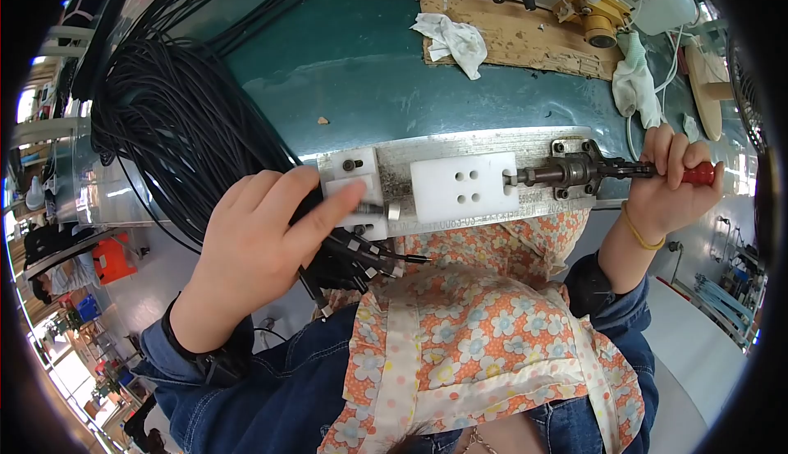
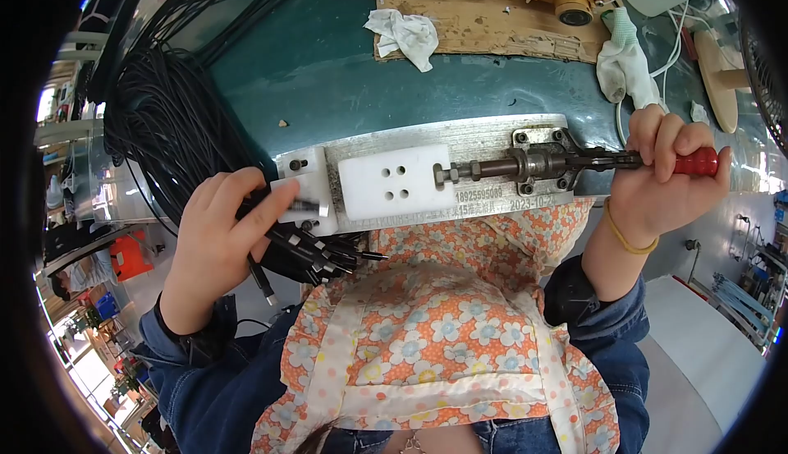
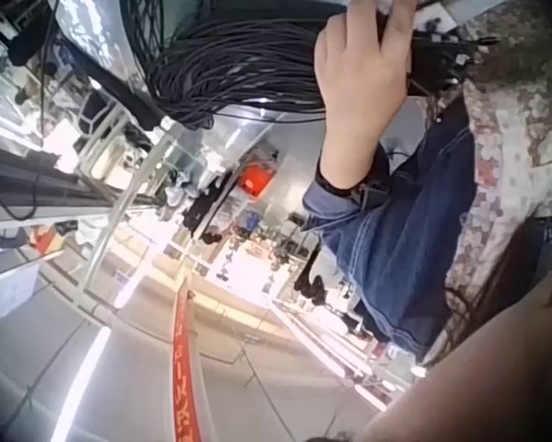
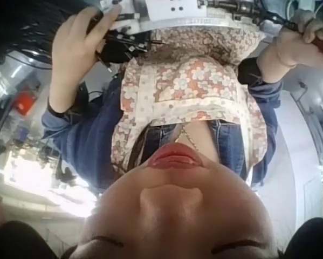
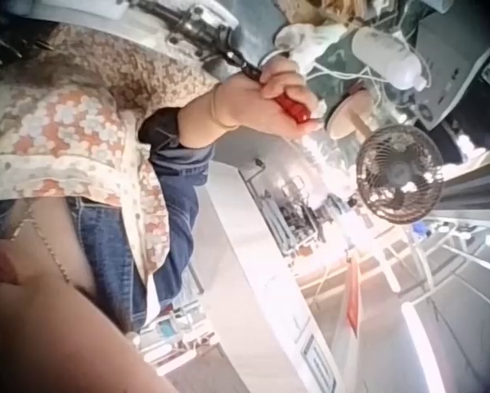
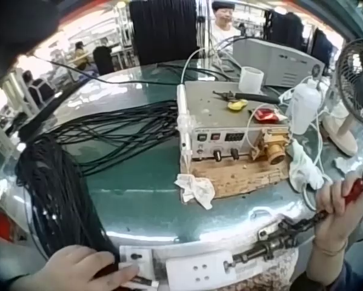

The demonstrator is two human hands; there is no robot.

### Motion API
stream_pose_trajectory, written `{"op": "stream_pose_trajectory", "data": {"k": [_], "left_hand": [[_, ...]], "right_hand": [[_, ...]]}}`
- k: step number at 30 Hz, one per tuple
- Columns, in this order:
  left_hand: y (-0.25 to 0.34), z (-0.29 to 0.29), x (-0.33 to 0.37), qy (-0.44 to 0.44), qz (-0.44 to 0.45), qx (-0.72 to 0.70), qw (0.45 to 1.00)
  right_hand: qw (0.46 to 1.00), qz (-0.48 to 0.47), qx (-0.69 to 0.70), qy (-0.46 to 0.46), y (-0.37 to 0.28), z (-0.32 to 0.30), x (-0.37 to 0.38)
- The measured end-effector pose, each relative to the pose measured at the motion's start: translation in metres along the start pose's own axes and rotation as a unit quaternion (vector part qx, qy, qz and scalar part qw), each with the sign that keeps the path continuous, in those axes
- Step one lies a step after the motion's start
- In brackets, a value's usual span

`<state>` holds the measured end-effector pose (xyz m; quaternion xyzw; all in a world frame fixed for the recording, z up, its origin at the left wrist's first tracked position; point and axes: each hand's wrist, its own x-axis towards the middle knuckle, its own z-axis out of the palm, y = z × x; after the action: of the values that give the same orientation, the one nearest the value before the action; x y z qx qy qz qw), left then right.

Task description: The person picks up a cable from a bundle, inserts the connector into a machine, and pulls a lever. After removing the cable, the person applies a substance from a dispenser to the connector and presses a small component onto it by hand.

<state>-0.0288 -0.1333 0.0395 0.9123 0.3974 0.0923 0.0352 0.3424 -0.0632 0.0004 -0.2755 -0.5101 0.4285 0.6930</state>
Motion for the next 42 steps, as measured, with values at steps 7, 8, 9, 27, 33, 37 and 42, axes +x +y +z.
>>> {"op": "stream_pose_trajectory", "data": {"k": [7, 8, 9, 27, 33, 37, 42], "left_hand": [[0.002, 0.003, -0.006, -0.036, -0.028, 0.041, 0.998], [-0.001, 0.003, -0.007, -0.036, -0.028, 0.042, 0.998], [-0.004, 0.003, -0.009, -0.011, -0.022, 0.003, 1.0], [-0.015, 0.018, -0.012, 0.172, -0.114, -0.423, 0.882], [-0.017, 0.015, -0.008, 0.127, 0.04, -0.146, 0.98], [-0.002, 0.006, -0.003, 0.052, 0.038, -0.09, 0.994], [-0.006, 0.003, -0.001, 0.019, 0.036, -0.078, 0.996]], "right_hand": [[0.99, -0.037, -0.118, -0.062, 0.002, 0.033, -0.007], [0.939, -0.1, -0.276, -0.18, 0.003, 0.045, -0.006], [0.845, -0.158, -0.422, -0.289, 0.003, 0.051, -0.005], [0.965, -0.038, -0.231, -0.119, 0.006, 0.028, -0.011], [0.987, -0.009, -0.14, -0.081, 0.003, 0.024, -0.007], [0.997, -0.011, -0.074, -0.028, 0.001, 0.014, -0.004], [0.974, -0.064, -0.199, -0.086, 0.002, 0.022, -0.007]]}}
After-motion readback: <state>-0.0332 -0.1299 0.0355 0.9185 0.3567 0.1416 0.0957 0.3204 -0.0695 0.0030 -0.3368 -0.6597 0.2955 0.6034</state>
